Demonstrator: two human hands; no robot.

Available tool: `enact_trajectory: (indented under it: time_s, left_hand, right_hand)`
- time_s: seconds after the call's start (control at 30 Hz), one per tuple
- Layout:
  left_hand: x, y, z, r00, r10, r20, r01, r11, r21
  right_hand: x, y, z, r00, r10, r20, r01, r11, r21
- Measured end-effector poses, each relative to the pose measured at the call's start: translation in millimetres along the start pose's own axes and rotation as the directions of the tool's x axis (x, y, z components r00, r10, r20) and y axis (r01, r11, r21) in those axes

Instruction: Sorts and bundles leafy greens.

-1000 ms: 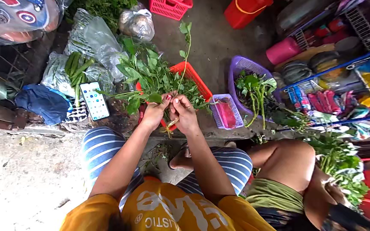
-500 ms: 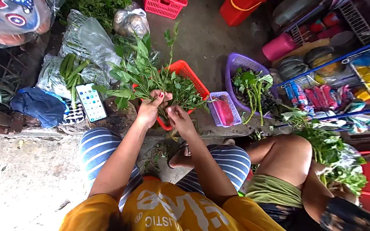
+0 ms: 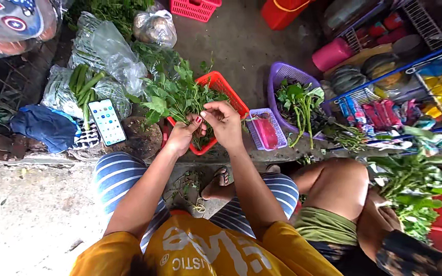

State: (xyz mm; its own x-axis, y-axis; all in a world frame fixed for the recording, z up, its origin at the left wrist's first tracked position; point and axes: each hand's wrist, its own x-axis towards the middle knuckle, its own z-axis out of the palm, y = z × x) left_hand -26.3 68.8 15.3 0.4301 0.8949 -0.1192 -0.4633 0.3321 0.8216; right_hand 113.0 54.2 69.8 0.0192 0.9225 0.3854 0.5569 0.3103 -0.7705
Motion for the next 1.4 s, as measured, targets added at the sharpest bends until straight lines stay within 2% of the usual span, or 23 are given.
enact_trajectory:
  time_s: [0.17,0.37,0.43,0.5,0.63,0.73,0.8,0.83,0.87,0.9,0.93,0.97,1.07,1.13,1.2,1.23,1.3,1.4]
  left_hand:
    - [2,-10,-11,0.998,0.049,0.038,-0.052,0.996,0.072]
    - [-1,-3,-2,1.0,0.004,-0.011,-0.004,1.0,-0.01]
    - [-2,-2,-1,0.999,-0.035,-0.005,0.035,0.998,-0.045]
    - [-3,1,2,0.997,-0.072,-0.014,0.07,0.994,-0.083]
    - [-4,0,3,0.995,-0.092,-0.032,0.088,0.991,-0.098]
    - [-1,-1,-1,0.999,-0.051,-0.019,0.051,0.999,-0.014]
    - [1,1,-2,0.999,0.004,-0.039,-0.002,0.999,0.053]
    - [4,-1,-3,0.998,0.039,-0.052,-0.035,0.996,0.082]
    - [5,-2,-3,0.996,0.062,-0.063,-0.054,0.992,0.118]
    - [5,-3,-2,0.995,0.08,-0.067,-0.069,0.986,0.152]
    - [5,-4,-1,0.994,0.097,-0.057,-0.085,0.979,0.186]
    - [6,-6,-1,0.993,0.114,-0.041,-0.103,0.971,0.215]
    - [4,-12,4,0.99,0.139,0.0,-0.133,0.95,0.281]
    - [1,-12,8,0.991,0.134,0.01,-0.131,0.945,0.301]
    - [4,-16,6,0.985,0.171,0.015,-0.167,0.935,0.313]
    - [6,-17,4,0.982,0.186,0.018,-0.181,0.924,0.338]
    - [5,-18,3,0.979,0.204,0.001,-0.185,0.885,0.428]
    - [3,-19,1,0.976,0.219,0.017,-0.196,0.837,0.511]
  right_hand:
    - [-5,3,9,0.996,0.073,-0.047,-0.07,0.996,0.062]
    - [-7,5,13,0.985,0.164,-0.048,-0.14,0.936,0.324]
    - [-11,7,20,0.985,0.137,-0.109,-0.09,0.93,0.355]
    - [-16,9,28,0.984,0.042,-0.172,0.011,0.954,0.298]
    - [-20,18,27,0.984,-0.05,-0.169,0.092,0.964,0.251]
    - [-23,12,1,0.999,-0.039,-0.025,0.044,0.974,0.223]
    - [-27,5,-28,0.974,-0.023,0.227,-0.005,0.992,0.122]
    - [-29,2,-43,0.918,0.032,0.396,-0.038,0.999,0.006]
    - [-30,-1,-55,0.827,0.143,0.544,-0.073,0.986,-0.148]
    - [-30,-2,-60,0.737,0.273,0.618,-0.124,0.954,-0.274]
    - [-31,-1,-61,0.701,0.36,0.616,-0.179,0.924,-0.337]
    - [-34,1,-59,0.722,0.386,0.574,-0.222,0.915,-0.336]
    - [-39,0,-41,0.843,0.365,0.396,-0.335,0.931,-0.144]
    - [-40,1,-29,0.925,0.304,0.226,-0.292,0.952,-0.087]
    - [-37,3,-26,0.988,0.151,0.032,-0.146,0.982,-0.123]
    - [-33,3,-28,0.997,0.052,-0.053,-0.06,0.985,-0.165]
    - [-24,-5,-33,0.97,-0.173,-0.17,0.12,0.952,-0.282]
    - [-10,-18,-38,0.887,-0.425,-0.183,0.318,0.847,-0.425]
